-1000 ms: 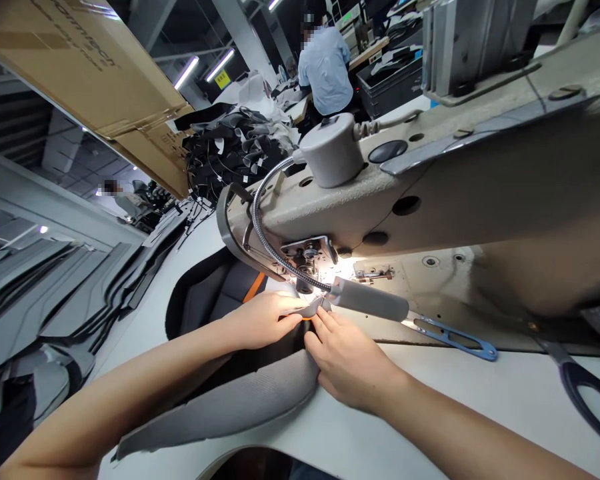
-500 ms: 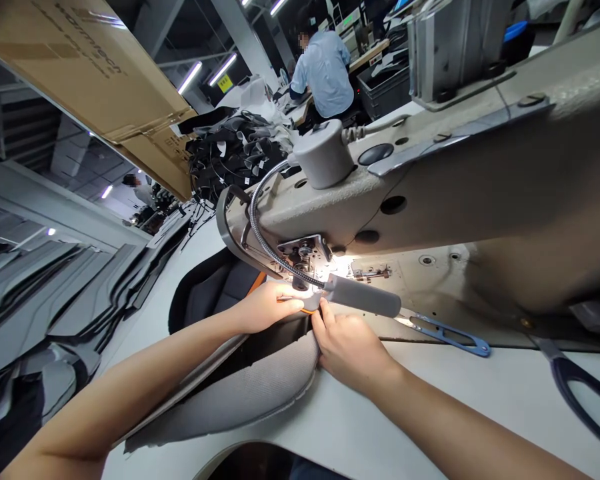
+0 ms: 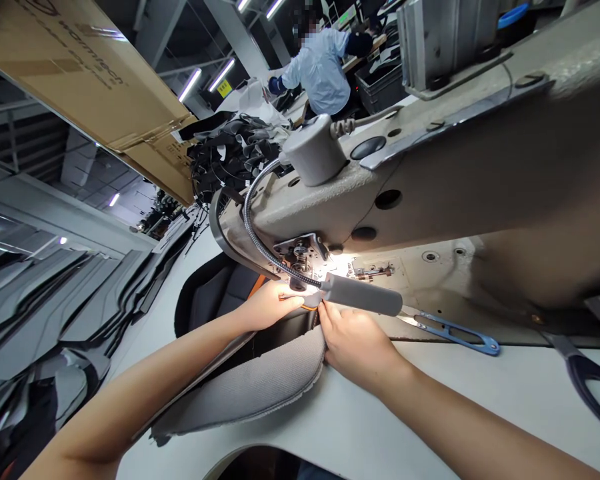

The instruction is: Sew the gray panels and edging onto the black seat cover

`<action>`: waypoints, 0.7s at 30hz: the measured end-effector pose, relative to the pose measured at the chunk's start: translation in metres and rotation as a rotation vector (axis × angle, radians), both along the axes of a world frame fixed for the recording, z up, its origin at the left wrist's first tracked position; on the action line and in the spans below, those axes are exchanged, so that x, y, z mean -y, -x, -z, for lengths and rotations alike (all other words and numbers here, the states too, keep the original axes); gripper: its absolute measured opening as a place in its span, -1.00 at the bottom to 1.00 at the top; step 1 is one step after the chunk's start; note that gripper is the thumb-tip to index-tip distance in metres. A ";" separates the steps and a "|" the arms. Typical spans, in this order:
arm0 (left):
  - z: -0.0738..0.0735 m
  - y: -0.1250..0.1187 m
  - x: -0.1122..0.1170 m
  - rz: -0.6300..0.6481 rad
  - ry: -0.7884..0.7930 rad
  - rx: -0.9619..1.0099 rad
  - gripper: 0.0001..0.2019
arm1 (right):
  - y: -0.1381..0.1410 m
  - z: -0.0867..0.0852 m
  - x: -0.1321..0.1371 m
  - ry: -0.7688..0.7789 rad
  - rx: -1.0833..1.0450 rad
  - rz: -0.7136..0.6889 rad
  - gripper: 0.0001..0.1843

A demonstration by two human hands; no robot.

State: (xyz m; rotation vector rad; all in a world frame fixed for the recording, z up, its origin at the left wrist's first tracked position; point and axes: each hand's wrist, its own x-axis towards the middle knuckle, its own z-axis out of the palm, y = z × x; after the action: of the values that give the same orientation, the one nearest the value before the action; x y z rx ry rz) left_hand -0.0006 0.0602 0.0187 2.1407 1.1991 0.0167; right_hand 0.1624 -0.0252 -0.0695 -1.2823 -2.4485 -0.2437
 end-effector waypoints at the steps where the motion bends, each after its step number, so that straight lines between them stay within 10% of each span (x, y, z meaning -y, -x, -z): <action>1: -0.002 0.000 0.000 0.008 0.009 0.013 -0.73 | -0.005 -0.004 0.000 0.022 -0.066 -0.009 -0.52; 7: -0.040 0.006 0.004 0.222 0.141 -0.252 -0.66 | -0.022 -0.030 0.008 0.293 -0.306 -0.291 -0.73; 10: -0.050 -0.003 0.012 0.238 0.055 -0.330 -0.76 | 0.007 -0.027 0.010 0.129 -0.107 -0.315 -0.89; 15: -0.035 -0.032 0.029 0.283 -0.151 -0.525 -0.77 | 0.061 -0.008 0.010 -0.096 0.065 -0.238 -0.70; 21: -0.016 -0.033 0.043 0.321 -0.205 -0.759 -0.34 | 0.033 0.006 0.028 -0.221 -0.082 -0.147 -0.66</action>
State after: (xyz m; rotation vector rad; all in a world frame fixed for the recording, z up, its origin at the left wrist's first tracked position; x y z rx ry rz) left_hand 0.0320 0.0173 0.0342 2.5952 1.2582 -0.9189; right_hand 0.1295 -0.0533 -0.0756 -0.9951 -2.3573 -0.4014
